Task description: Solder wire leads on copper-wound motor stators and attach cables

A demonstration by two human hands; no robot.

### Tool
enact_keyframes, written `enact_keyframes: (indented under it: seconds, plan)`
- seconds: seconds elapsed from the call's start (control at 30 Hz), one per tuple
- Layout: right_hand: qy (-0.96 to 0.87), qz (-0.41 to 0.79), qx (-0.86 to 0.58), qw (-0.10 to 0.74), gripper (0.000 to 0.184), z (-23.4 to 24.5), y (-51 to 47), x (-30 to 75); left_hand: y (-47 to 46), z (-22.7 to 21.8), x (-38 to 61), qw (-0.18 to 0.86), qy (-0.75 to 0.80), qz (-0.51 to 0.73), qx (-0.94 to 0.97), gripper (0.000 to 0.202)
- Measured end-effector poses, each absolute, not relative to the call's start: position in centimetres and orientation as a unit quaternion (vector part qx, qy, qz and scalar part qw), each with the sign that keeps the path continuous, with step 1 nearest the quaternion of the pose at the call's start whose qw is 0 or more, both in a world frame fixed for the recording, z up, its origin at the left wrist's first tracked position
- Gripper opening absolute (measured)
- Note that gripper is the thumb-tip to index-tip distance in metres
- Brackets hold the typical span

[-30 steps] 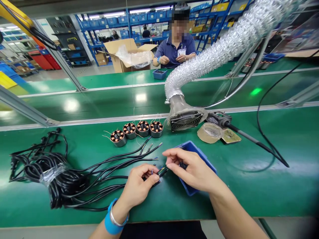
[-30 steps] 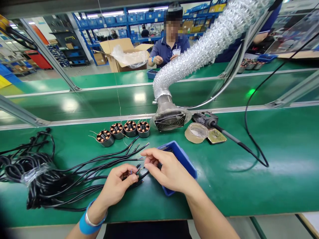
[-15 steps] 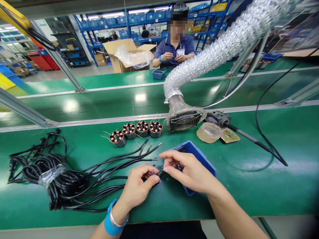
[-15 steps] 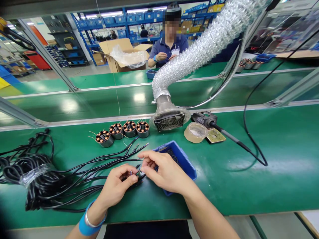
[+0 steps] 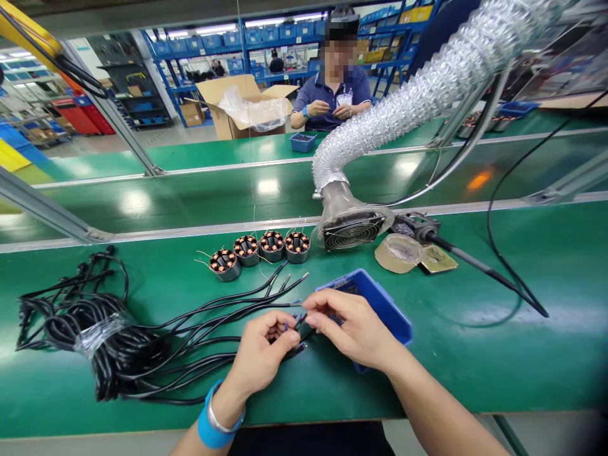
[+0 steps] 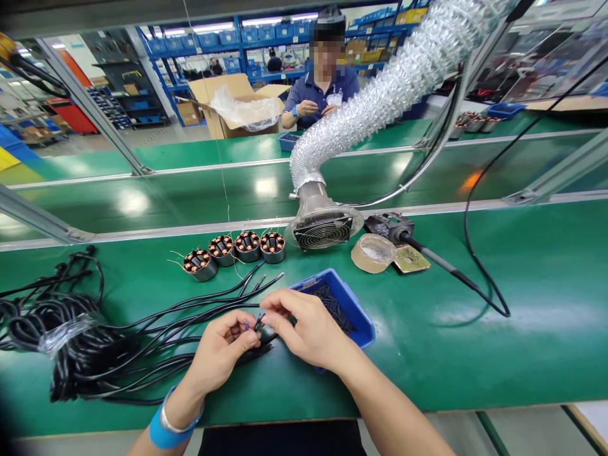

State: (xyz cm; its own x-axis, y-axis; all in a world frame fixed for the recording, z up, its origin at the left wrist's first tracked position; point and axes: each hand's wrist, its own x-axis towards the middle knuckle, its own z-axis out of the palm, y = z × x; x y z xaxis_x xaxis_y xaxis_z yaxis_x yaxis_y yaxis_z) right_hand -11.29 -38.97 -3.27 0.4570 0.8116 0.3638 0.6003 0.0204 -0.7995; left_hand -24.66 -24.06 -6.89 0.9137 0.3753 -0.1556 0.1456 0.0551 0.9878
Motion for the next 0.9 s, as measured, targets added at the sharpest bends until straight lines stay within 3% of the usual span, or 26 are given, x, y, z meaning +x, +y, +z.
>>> enact_keyframes:
  seconds: [0.27, 0.9]
  plan:
    - [-0.462, 0.068, -0.701, 0.540, 0.017, -3.92, -39.15, -10.94, -24.07, -6.82, -24.77, 0.717, 0.182, 0.057, 0.670, 0.030]
    - [-0.529, 0.037, -0.695, 0.486, 0.012, -3.31, -39.29, -10.74, -24.08, -6.44, -24.74, 0.689, 0.164, 0.047, 0.704, 0.024]
